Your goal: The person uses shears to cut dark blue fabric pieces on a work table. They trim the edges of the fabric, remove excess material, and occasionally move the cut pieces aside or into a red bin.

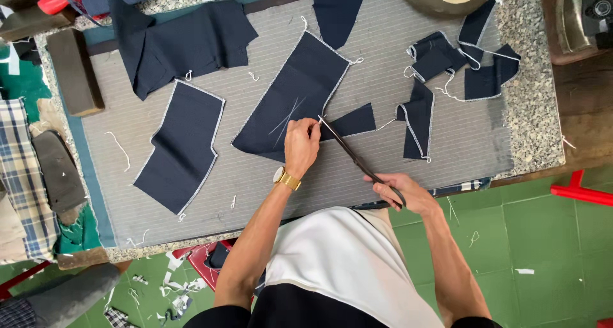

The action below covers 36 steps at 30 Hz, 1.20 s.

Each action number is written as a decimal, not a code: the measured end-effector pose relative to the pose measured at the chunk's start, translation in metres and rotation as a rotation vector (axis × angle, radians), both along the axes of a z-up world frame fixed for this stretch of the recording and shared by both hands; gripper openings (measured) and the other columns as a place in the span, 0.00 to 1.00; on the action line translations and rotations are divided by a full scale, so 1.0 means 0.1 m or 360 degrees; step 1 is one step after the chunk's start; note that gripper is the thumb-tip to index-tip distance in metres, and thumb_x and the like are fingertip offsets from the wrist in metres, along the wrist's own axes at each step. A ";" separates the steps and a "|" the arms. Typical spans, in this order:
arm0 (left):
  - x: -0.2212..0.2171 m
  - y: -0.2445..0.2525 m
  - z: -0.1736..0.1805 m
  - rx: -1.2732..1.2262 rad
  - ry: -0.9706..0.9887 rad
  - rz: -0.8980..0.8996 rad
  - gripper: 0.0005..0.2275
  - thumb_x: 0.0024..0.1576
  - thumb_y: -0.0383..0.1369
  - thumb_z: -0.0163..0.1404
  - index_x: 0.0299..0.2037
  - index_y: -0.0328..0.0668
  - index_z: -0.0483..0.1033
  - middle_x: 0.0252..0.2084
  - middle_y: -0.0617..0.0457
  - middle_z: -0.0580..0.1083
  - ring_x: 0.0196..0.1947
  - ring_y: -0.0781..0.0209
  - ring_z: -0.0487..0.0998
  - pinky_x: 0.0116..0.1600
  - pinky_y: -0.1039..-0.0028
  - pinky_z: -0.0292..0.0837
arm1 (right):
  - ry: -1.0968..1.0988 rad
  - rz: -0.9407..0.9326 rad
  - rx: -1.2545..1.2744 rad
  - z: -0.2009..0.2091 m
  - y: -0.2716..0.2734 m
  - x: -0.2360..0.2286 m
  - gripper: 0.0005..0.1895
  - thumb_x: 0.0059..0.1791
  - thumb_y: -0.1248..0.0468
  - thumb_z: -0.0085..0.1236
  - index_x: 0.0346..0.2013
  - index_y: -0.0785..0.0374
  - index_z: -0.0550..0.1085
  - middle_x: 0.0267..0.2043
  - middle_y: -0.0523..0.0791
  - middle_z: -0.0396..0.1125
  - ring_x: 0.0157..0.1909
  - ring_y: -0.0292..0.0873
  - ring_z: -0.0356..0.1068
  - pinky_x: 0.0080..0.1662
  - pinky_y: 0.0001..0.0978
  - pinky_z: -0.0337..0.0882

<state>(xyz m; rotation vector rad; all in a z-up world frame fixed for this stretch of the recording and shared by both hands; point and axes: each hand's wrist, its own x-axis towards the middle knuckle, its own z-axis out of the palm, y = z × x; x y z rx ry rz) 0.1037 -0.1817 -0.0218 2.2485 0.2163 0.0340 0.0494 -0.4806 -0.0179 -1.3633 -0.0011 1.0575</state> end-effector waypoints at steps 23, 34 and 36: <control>-0.06 0.05 -0.21 0.0364 -0.0176 -0.0173 0.02 0.61 0.30 0.50 0.37 0.47 0.75 0.31 0.52 0.73 0.41 0.52 0.74 0.47 0.66 0.69 | 0.0024 -0.0687 -0.0327 0.20 0.62 0.48 0.33 0.53 0.39 0.54 0.51 0.69 0.74 0.15 0.44 0.59 0.14 0.39 0.64 0.14 0.28 0.68; -0.05 0.06 -0.24 0.0397 -0.0162 -0.0176 0.03 0.62 0.31 0.49 0.36 0.48 0.75 0.30 0.52 0.73 0.39 0.52 0.75 0.45 0.65 0.68 | 0.0019 -0.0765 -0.0466 0.19 0.87 0.57 0.29 0.52 0.41 0.59 0.45 0.68 0.76 0.15 0.43 0.59 0.14 0.37 0.62 0.15 0.27 0.67; -0.05 0.06 -0.22 0.0386 -0.0189 -0.0184 0.03 0.61 0.31 0.50 0.36 0.47 0.75 0.30 0.51 0.72 0.39 0.51 0.74 0.45 0.65 0.68 | -0.0010 -0.0820 -0.0434 -0.01 0.84 0.54 0.26 0.51 0.44 0.60 0.39 0.67 0.76 0.14 0.43 0.59 0.14 0.36 0.62 0.14 0.25 0.66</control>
